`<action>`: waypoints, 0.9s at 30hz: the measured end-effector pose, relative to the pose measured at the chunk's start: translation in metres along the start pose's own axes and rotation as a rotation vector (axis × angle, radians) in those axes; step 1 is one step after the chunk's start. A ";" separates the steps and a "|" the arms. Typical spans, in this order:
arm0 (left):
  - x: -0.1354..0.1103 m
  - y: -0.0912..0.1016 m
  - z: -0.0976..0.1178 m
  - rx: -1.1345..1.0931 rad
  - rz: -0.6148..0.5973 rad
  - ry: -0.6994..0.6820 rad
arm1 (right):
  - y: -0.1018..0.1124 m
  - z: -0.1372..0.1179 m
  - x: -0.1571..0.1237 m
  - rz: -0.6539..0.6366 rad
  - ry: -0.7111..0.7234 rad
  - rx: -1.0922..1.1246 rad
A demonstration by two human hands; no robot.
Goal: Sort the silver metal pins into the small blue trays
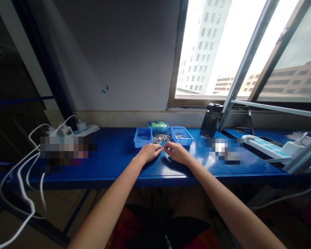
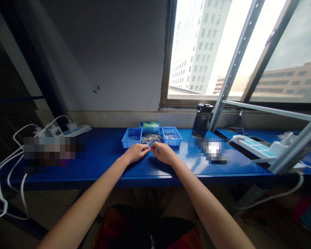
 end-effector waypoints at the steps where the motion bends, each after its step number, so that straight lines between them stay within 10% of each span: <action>1: 0.000 0.000 0.000 -0.001 0.001 -0.001 | 0.000 0.000 0.000 0.003 0.005 0.000; 27: 0.001 0.001 -0.003 0.047 0.018 0.009 | 0.003 0.002 0.002 0.070 -0.011 -0.035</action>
Point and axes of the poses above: each hand's wrist, its own x-axis towards the middle knuckle, its own y-axis out of the back of the hand, z = x × y, the point moved 5 cm from there along x, towards the middle knuckle, and after that the axes turned 11 degrees about -x, right-handed, at the moved point
